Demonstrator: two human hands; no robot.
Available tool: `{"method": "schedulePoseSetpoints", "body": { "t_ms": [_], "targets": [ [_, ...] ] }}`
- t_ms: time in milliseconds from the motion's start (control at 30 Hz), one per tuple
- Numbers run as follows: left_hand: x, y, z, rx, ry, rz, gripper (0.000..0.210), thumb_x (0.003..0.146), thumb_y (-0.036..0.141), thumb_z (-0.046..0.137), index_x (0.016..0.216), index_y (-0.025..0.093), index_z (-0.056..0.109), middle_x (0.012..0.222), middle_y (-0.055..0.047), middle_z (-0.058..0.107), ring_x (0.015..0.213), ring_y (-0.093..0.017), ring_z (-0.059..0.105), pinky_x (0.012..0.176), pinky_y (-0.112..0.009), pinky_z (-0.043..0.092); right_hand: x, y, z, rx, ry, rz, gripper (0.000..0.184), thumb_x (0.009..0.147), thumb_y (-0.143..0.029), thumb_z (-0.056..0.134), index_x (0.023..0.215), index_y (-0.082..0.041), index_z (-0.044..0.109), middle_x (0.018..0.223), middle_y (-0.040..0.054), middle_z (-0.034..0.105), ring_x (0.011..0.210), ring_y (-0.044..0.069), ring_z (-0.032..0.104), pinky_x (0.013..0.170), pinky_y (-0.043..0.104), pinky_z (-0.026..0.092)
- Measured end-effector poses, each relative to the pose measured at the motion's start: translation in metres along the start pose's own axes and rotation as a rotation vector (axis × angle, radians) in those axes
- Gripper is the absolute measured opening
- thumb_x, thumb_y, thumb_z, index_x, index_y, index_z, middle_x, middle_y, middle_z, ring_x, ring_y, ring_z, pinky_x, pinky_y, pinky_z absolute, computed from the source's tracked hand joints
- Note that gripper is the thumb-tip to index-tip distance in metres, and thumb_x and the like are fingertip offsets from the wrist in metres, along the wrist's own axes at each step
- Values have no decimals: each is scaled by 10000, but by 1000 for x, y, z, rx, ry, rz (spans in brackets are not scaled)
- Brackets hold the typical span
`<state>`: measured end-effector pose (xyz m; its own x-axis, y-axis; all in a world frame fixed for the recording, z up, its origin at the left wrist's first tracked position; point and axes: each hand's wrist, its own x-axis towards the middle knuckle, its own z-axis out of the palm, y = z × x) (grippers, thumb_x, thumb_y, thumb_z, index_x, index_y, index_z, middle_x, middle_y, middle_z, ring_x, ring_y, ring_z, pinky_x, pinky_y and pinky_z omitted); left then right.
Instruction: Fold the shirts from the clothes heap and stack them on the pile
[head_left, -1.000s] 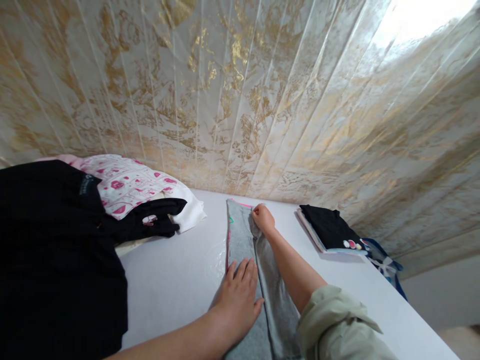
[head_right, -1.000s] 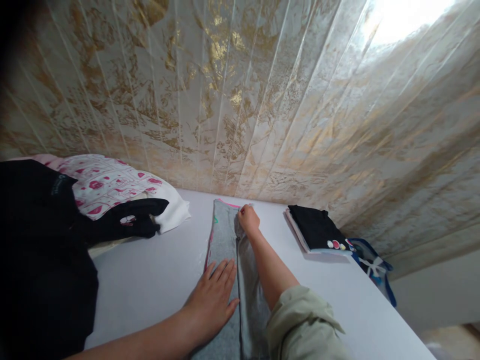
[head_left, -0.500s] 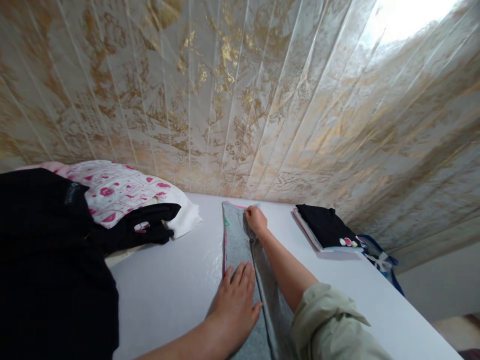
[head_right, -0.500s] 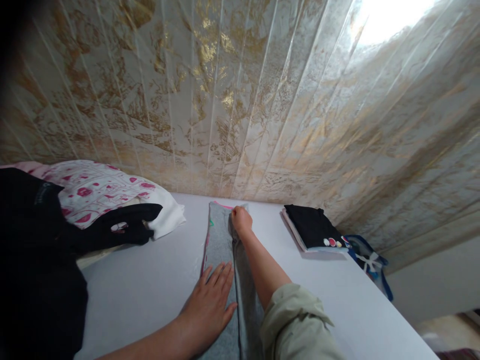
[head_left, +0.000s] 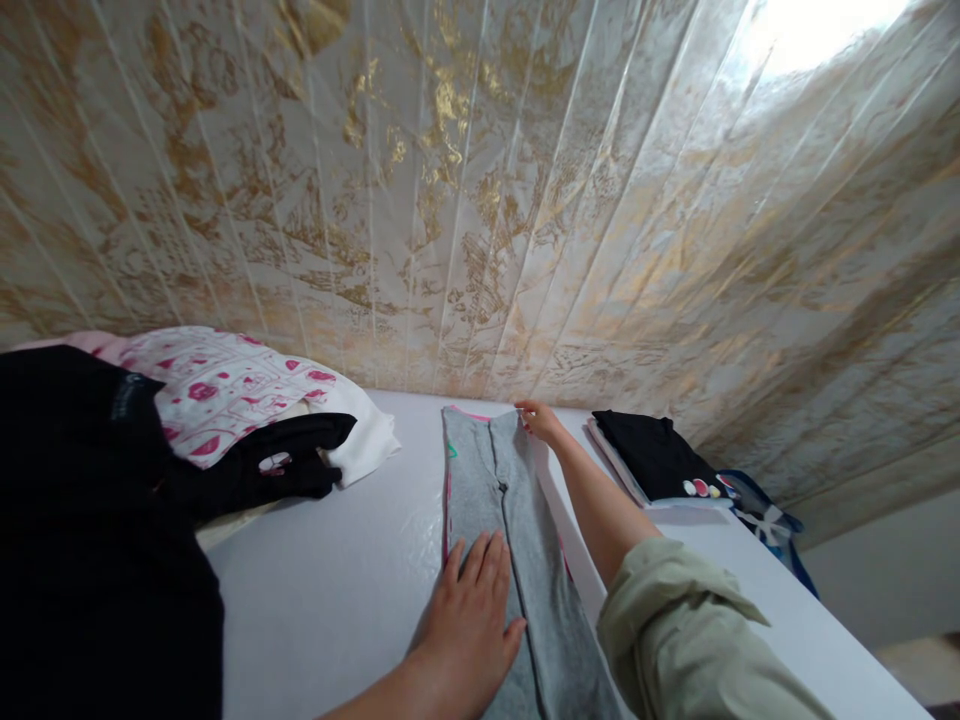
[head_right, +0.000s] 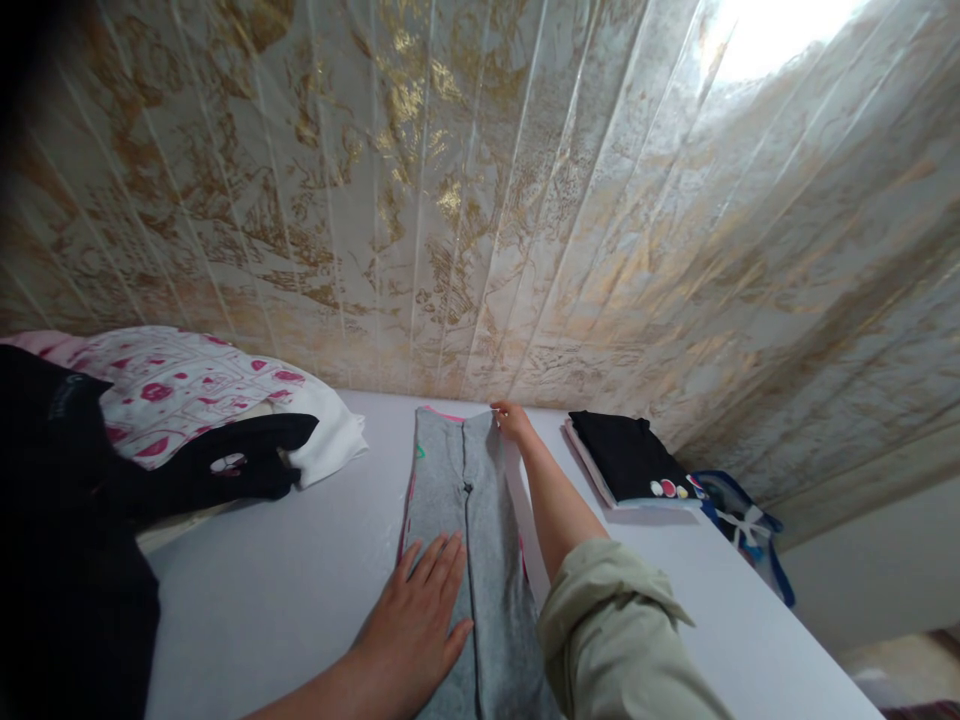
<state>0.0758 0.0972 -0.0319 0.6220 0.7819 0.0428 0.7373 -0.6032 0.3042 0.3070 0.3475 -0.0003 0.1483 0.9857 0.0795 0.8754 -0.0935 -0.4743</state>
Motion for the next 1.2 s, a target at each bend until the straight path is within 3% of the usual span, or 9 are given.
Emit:
{"method": "schedulePoseSetpoints", "body": {
  "t_ms": [100, 200, 333, 600, 800, 1033, 1200],
  "targets": [
    [0, -1, 1, 7, 3, 3, 649, 920, 469, 342, 1466, 118, 320, 1538, -125, 238, 1422, -290, 252, 1158, -534, 204, 7, 0, 5, -30, -55, 6, 257, 831, -134, 485, 987, -136, 689, 698, 14, 655, 536, 89, 548, 541, 177, 418],
    [1, -2, 2, 16, 3, 5, 639, 914, 438, 356, 1469, 123, 315, 1543, -119, 224, 1428, -286, 235, 1160, -533, 204, 11, 2, 5, -93, -80, -3, 197, 826, -154, 513, 906, -121, 690, 651, 18, 635, 550, 96, 531, 531, 175, 377],
    [0, -2, 1, 3, -14, 10, 635, 907, 402, 372, 1472, 119, 304, 1545, -115, 214, 1431, -288, 225, 1160, -545, 198, 15, 1, 1, -191, -80, -50, 175, 818, -172, 531, 857, -128, 696, 727, 47, 661, 664, 118, 535, 578, 183, 350],
    [0, -3, 0, -11, -24, 15, 635, 920, 437, 343, 1477, 137, 292, 1547, -107, 221, 1434, -287, 214, 1162, -542, 189, 16, -3, -6, -293, -152, -95, 258, 772, -87, 534, 947, -161, 709, 858, 31, 708, 751, 131, 586, 634, 181, 377],
    [1, -2, -5, -43, -49, 6, 654, 917, 458, 351, 1477, 125, 286, 1547, -122, 204, 1433, -302, 213, 1161, -551, 188, 4, -11, 3, -372, -32, -40, 260, 903, -179, 424, 1032, -197, 650, 1061, 96, 660, 878, 182, 619, 712, 249, 411],
    [-1, -1, -4, -10, -27, 13, 648, 911, 452, 368, 1476, 142, 298, 1541, -112, 239, 1426, -295, 238, 1160, -539, 202, -16, -30, 1, -410, 151, 5, 368, 954, -166, 275, 1226, -176, 523, 1220, 169, 555, 1036, 237, 566, 782, 316, 417],
    [1, -2, 5, 7, 4, 10, 641, 910, 422, 367, 1475, 128, 294, 1543, -118, 219, 1430, -290, 229, 1160, -543, 192, -54, -41, 22, -402, 90, -107, 333, 958, -241, 339, 1143, -204, 613, 1186, 116, 600, 1091, 222, 531, 866, 296, 396]
  ]
}}
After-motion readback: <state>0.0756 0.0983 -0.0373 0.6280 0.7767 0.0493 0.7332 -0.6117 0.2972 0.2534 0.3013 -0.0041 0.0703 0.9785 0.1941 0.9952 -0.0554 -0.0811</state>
